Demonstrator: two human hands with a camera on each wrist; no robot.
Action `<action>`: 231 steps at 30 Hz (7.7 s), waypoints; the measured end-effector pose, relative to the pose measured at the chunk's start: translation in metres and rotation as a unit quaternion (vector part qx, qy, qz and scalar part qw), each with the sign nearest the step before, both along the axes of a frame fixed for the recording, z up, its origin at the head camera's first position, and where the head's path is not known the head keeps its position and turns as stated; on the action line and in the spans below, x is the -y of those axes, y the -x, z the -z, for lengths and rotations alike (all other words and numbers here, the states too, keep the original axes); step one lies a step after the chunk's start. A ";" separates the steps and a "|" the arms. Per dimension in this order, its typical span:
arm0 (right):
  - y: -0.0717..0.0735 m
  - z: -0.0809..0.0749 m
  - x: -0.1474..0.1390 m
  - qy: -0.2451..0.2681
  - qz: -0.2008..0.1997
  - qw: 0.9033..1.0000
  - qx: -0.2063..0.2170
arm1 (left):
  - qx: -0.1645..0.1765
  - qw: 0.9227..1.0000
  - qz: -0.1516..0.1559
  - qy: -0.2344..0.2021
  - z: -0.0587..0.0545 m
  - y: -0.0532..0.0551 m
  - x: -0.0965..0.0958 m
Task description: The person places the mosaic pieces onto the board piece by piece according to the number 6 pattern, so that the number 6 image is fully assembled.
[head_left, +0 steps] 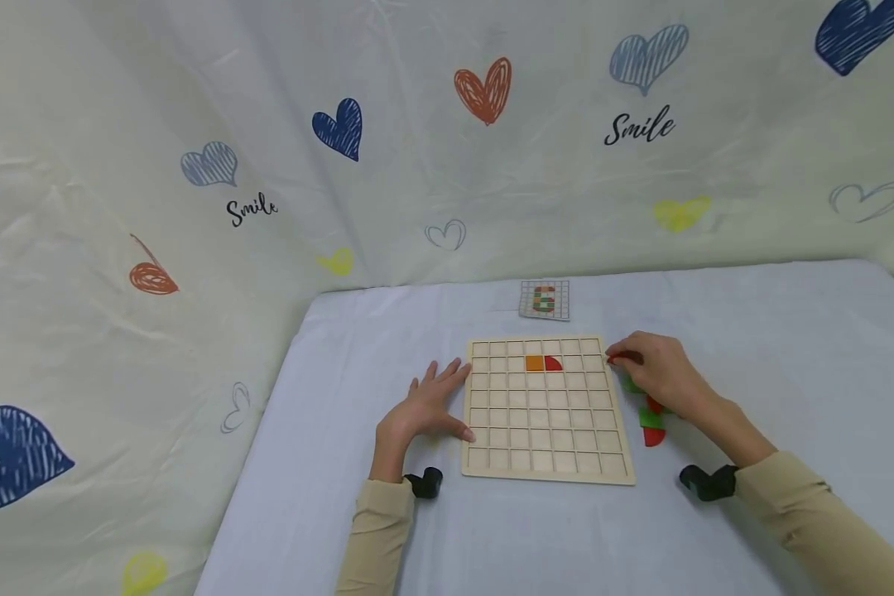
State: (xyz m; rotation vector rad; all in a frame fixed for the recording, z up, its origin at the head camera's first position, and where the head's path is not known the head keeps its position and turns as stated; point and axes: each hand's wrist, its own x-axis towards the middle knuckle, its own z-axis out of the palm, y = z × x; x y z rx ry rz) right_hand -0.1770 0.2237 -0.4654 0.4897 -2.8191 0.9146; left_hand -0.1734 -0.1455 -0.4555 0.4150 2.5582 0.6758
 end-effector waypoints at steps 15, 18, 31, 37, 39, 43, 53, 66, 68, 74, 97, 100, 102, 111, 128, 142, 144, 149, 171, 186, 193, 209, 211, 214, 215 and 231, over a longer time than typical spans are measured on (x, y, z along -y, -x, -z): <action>0.011 -0.006 0.016 0.016 -0.046 0.998 0.046 | 0.003 1.000 0.005 0.002 0.000 0.000 0.001; 0.013 -0.003 0.021 0.020 -0.060 0.997 0.038 | 0.004 1.000 0.004 0.001 0.002 -0.001 0.000; 0.028 -0.010 0.056 0.027 -0.115 0.993 0.005 | -0.005 1.000 0.003 0.001 0.000 -0.002 0.006; 0.033 -0.010 0.070 0.050 -0.135 0.989 0.031 | 0.001 1.000 0.003 0.001 0.000 -0.004 0.009; 0.036 -0.009 0.074 0.053 -0.146 0.988 0.023 | 0.000 1.000 0.002 -0.002 0.000 -0.004 0.009; 0.040 -0.008 0.084 0.053 -0.161 0.986 0.006 | -0.004 1.000 0.002 -0.004 -0.002 -0.004 0.009; 0.047 -0.008 0.102 0.040 -0.167 0.985 0.025 | -0.004 1.000 0.004 -0.002 -0.001 -0.002 0.007; 0.049 0.001 0.108 0.016 -0.165 0.985 0.039 | -0.009 1.000 0.008 -0.005 0.000 -0.004 -0.002; 0.050 0.001 0.107 0.011 -0.168 0.985 0.037 | -0.008 1.000 0.008 -0.006 0.000 -0.004 -0.003; 0.051 0.001 0.106 0.005 -0.188 0.982 0.016 | -0.010 1.000 0.007 -0.005 -0.002 -0.003 -0.006; 0.055 0.009 0.114 -0.016 -0.218 0.975 -0.028 | -0.010 1.000 0.009 0.003 -0.001 -0.004 0.001; 0.054 0.009 0.112 -0.008 -0.218 0.975 -0.030 | -0.009 1.000 0.008 0.005 -0.001 -0.004 0.001; 0.053 0.007 0.108 -0.004 -0.218 0.975 -0.035 | -0.009 1.000 0.007 0.004 -0.002 -0.004 0.000; 0.042 -0.003 0.090 0.007 -0.183 0.983 -0.015 | -0.011 1.000 0.002 0.008 0.000 -0.005 -0.001; 0.024 -0.008 0.044 -0.022 -0.116 0.993 0.028 | -0.012 1.000 0.000 0.009 0.002 -0.006 -0.001; 0.003 -0.013 0.001 -0.028 -0.077 0.995 0.054 | -0.012 1.000 0.004 -0.001 0.000 -0.008 -0.002; -0.001 -0.014 -0.004 -0.029 -0.072 0.995 0.057 | -0.010 1.000 0.003 -0.003 -0.001 -0.009 -0.002; -0.008 -0.012 -0.016 -0.043 -0.057 0.996 0.051 | -0.006 1.000 0.000 -0.010 0.000 -0.009 -0.003; -0.019 -0.005 -0.031 -0.074 -0.058 0.994 0.057 | -0.010 1.000 -0.003 -0.006 0.002 -0.008 -0.001; -0.019 -0.001 -0.027 -0.066 -0.036 0.994 0.077 | -0.009 1.000 -0.004 -0.010 0.005 -0.009 0.000; -0.020 0.001 -0.026 -0.045 -0.030 0.996 0.067 | -0.008 1.000 -0.001 -0.011 0.003 -0.009 -0.001; -0.021 0.001 -0.029 -0.039 -0.061 0.997 0.004 | -0.008 1.000 0.002 -0.010 0.003 -0.008 -0.001; -0.021 0.001 -0.029 -0.034 -0.058 0.998 0.011 | -0.009 1.000 0.003 -0.009 0.004 -0.008 -0.001; -0.021 0.000 -0.028 -0.023 -0.050 0.998 0.030 | -0.009 1.000 0.003 -0.008 0.004 -0.008 -0.001; -0.021 0.000 -0.028 -0.018 -0.049 0.998 0.038 | -0.009 1.000 0.003 -0.008 0.004 -0.008 -0.001; -0.022 0.000 -0.028 -0.004 -0.049 0.998 0.047 | -0.010 1.000 0.001 -0.014 0.005 -0.009 0.000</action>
